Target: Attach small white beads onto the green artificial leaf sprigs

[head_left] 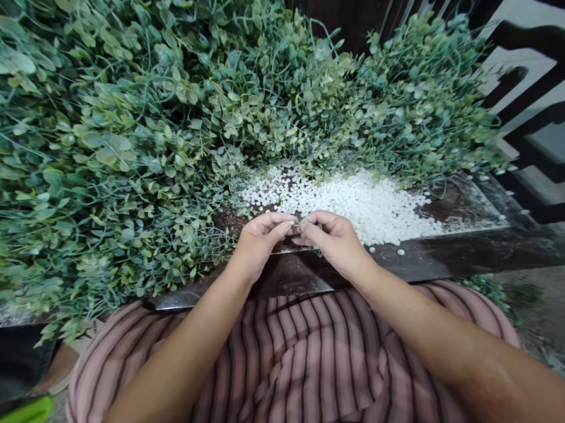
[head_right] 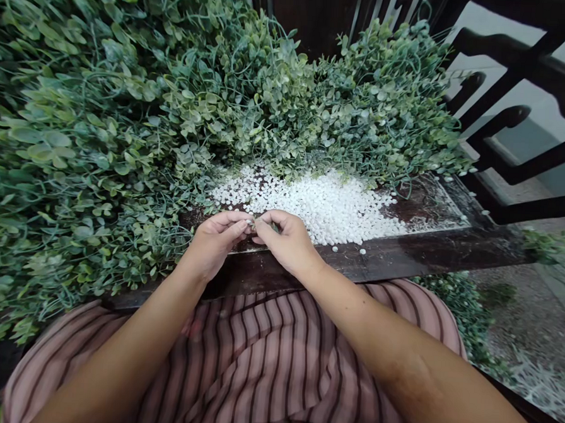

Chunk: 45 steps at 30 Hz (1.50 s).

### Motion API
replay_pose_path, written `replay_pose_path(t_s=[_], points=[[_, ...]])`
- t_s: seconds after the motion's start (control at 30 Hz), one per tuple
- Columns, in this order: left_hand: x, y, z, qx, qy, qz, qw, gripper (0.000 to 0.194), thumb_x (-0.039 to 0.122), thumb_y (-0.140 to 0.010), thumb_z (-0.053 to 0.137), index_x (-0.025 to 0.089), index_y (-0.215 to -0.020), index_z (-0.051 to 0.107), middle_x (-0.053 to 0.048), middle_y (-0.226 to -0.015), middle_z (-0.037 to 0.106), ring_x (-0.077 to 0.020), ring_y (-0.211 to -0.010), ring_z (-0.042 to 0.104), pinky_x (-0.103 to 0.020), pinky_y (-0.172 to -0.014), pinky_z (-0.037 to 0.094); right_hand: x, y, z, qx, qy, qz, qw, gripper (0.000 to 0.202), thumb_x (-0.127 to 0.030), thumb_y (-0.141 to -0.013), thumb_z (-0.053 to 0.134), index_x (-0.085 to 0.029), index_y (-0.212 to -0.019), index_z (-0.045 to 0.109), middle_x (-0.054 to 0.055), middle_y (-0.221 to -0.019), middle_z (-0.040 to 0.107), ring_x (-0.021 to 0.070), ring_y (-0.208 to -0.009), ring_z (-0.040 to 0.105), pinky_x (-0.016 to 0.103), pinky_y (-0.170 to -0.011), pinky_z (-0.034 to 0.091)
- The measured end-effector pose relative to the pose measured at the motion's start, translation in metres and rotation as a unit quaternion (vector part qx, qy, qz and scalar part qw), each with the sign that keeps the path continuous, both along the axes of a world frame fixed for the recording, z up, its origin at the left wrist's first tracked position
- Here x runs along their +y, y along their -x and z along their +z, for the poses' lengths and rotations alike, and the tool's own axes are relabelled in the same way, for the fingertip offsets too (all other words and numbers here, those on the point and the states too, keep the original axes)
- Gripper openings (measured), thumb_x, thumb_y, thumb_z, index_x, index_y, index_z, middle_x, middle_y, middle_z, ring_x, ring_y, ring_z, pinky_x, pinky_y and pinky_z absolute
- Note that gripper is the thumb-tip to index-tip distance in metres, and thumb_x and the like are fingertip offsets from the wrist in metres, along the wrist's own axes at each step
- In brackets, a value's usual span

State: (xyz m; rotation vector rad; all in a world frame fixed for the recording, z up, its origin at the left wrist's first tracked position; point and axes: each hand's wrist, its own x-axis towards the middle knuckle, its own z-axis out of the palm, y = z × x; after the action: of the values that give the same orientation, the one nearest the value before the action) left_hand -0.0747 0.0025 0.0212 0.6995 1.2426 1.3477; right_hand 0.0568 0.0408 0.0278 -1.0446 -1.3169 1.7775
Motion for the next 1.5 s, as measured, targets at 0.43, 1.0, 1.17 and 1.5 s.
replay_pose_path(t_s=[0.43, 1.0, 1.17, 1.5], points=[[-0.001, 0.0029, 0.0056, 0.137, -0.052, -0.014, 0.989, 0.016, 0.022, -0.058, 0.072, 0.015, -0.071, 0.067, -0.001, -0.068, 0.067, -0.0108, -0.062, 0.06, -0.025, -0.067, 0.05, 0.0011, -0.0053, 0.001, -0.105, -0.136, 0.023, 0.985, 0.017, -0.03, -0.073, 0.054, -0.016, -0.063, 0.054, -0.001, -0.062, 0.054, 0.0109, -0.063, 0.053, 0.028, -0.068, 0.049], [-0.0036, 0.0043, 0.0068, 0.265, -0.109, -0.024, 0.958, 0.009, 0.017, -0.065, 0.067, 0.016, -0.073, 0.071, -0.003, -0.075, 0.069, -0.0116, -0.066, 0.061, -0.023, -0.065, 0.05, 0.0001, -0.0058, 0.0066, -0.185, -0.204, 0.01, 0.961, 0.014, -0.026, -0.07, 0.049, -0.016, -0.06, 0.052, -0.002, -0.058, 0.05, 0.0108, -0.059, 0.048, 0.025, -0.061, 0.037], [-0.0034, 0.0055, 0.0061, 0.328, -0.148, -0.018, 0.933, 0.008, 0.016, -0.066, 0.066, 0.018, -0.071, 0.071, -0.003, -0.073, 0.068, -0.0128, -0.069, 0.061, -0.024, -0.068, 0.049, -0.0011, -0.0049, 0.007, -0.191, -0.219, 0.015, 0.957, 0.014, -0.025, -0.07, 0.048, -0.016, -0.059, 0.05, -0.001, -0.059, 0.05, 0.0111, -0.061, 0.047, 0.024, -0.06, 0.036], [-0.0038, 0.0028, 0.0101, 0.268, -0.101, -0.004, 0.958, 0.021, 0.016, -0.064, 0.067, 0.018, -0.084, 0.07, -0.001, -0.07, 0.068, -0.011, -0.064, 0.061, -0.025, -0.068, 0.05, -0.0011, -0.0048, 0.006, -0.157, -0.177, 0.022, 0.971, 0.012, -0.025, -0.069, 0.05, -0.016, -0.059, 0.049, -0.002, -0.059, 0.049, 0.0098, -0.058, 0.048, 0.025, -0.061, 0.041]])
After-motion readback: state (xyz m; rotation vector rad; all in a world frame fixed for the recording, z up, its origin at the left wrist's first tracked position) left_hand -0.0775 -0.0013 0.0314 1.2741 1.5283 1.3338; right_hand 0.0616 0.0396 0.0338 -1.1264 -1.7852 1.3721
